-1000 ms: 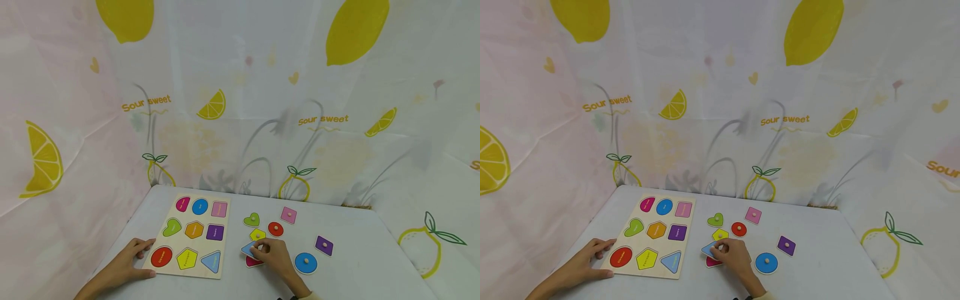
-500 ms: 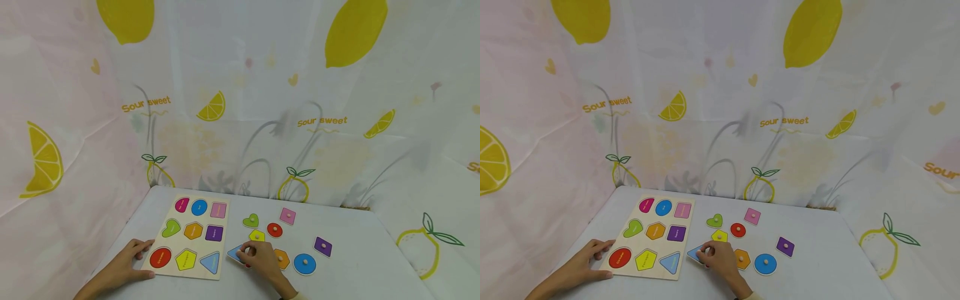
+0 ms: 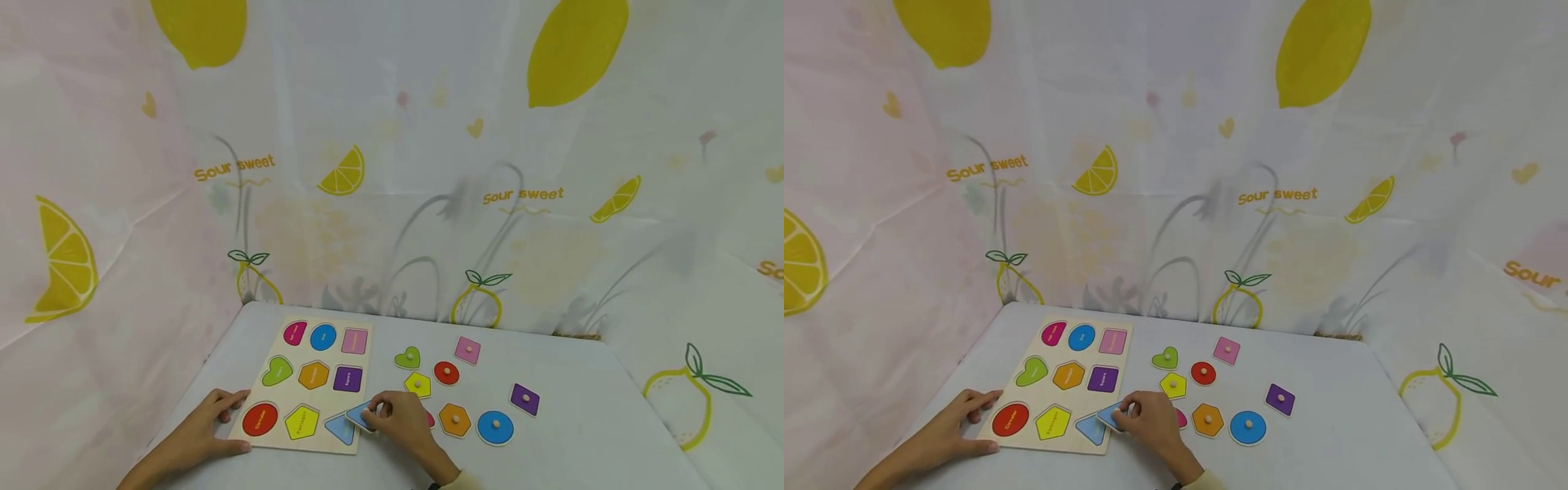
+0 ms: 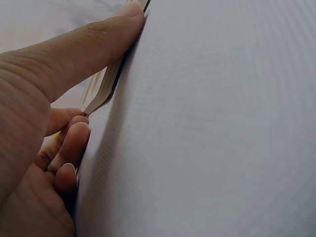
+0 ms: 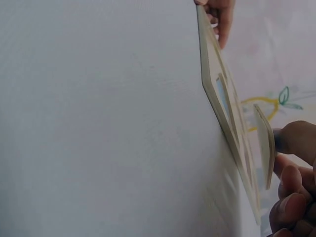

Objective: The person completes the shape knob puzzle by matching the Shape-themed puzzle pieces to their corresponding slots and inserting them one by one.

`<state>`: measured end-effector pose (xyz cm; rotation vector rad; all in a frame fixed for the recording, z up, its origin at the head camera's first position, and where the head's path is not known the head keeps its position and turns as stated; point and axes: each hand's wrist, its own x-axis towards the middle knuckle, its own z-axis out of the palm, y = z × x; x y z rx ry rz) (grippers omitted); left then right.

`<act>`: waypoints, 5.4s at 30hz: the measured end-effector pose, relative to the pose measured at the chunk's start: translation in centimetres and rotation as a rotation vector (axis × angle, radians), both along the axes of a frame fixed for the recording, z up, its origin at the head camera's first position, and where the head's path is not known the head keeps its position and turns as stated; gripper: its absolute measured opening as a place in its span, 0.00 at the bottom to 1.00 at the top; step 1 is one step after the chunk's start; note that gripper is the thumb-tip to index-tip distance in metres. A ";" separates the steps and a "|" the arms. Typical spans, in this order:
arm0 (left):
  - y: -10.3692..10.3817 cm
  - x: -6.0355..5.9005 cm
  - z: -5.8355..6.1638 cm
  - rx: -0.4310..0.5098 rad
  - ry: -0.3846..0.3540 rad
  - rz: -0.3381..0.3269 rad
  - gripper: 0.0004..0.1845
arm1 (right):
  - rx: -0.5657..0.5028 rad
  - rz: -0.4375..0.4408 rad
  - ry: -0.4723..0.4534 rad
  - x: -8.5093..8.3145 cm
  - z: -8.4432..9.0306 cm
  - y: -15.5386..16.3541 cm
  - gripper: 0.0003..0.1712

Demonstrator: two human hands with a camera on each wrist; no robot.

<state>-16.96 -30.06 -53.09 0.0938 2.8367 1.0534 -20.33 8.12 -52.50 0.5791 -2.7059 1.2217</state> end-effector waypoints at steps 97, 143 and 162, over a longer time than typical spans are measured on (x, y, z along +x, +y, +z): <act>0.5 0.0 0.3 0.030 -0.020 0.030 0.56 | 0.053 -0.036 -0.005 -4.8 1.0 9.4 0.09; 0.5 0.1 0.2 0.046 -0.021 0.042 0.56 | 0.056 -0.075 -0.077 -5.6 -0.6 9.5 0.08; 0.6 0.3 0.4 0.049 -0.010 0.037 0.56 | 0.034 -0.053 -0.072 -5.5 0.0 8.8 0.09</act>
